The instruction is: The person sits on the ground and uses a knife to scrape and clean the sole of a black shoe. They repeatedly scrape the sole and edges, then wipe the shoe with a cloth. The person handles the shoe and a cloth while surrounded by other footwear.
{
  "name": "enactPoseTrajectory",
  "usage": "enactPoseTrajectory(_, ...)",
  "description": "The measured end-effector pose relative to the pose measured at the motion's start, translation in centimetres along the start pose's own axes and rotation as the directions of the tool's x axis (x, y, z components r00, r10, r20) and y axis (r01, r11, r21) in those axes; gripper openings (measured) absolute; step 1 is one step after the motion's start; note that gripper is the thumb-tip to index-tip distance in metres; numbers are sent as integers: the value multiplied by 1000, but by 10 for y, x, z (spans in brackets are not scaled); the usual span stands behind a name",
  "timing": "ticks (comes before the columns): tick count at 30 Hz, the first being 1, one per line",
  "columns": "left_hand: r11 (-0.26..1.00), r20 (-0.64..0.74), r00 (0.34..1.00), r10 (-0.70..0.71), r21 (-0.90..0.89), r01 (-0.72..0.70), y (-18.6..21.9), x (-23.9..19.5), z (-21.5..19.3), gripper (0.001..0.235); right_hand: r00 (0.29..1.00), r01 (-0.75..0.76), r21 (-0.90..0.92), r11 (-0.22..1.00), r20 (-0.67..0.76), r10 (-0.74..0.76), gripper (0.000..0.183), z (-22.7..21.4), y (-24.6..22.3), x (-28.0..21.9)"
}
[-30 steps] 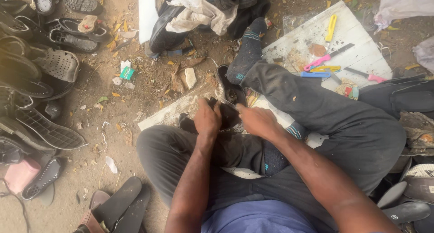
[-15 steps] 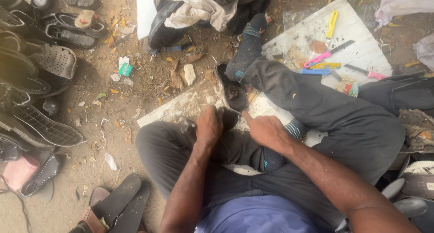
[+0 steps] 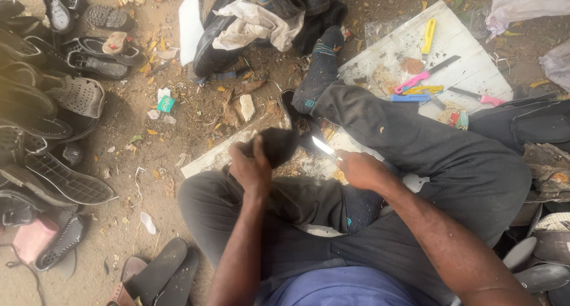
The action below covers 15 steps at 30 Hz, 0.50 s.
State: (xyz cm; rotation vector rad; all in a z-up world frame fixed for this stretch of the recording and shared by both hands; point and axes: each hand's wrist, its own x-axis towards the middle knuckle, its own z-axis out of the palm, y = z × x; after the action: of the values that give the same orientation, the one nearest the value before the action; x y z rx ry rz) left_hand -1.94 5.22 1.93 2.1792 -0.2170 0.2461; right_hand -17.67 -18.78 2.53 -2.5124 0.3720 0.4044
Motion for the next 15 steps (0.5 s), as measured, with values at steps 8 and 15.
enactPoseTrajectory(8,978,450,887,103,118,-173,26,44,79,39,989,27,254,967,-145,10,32,34,18,50)
enactPoseTrajectory(15,852,477,804,355,189,-488,21,18,76,49,891,-436,481,761,351,288,33,0,3,0)
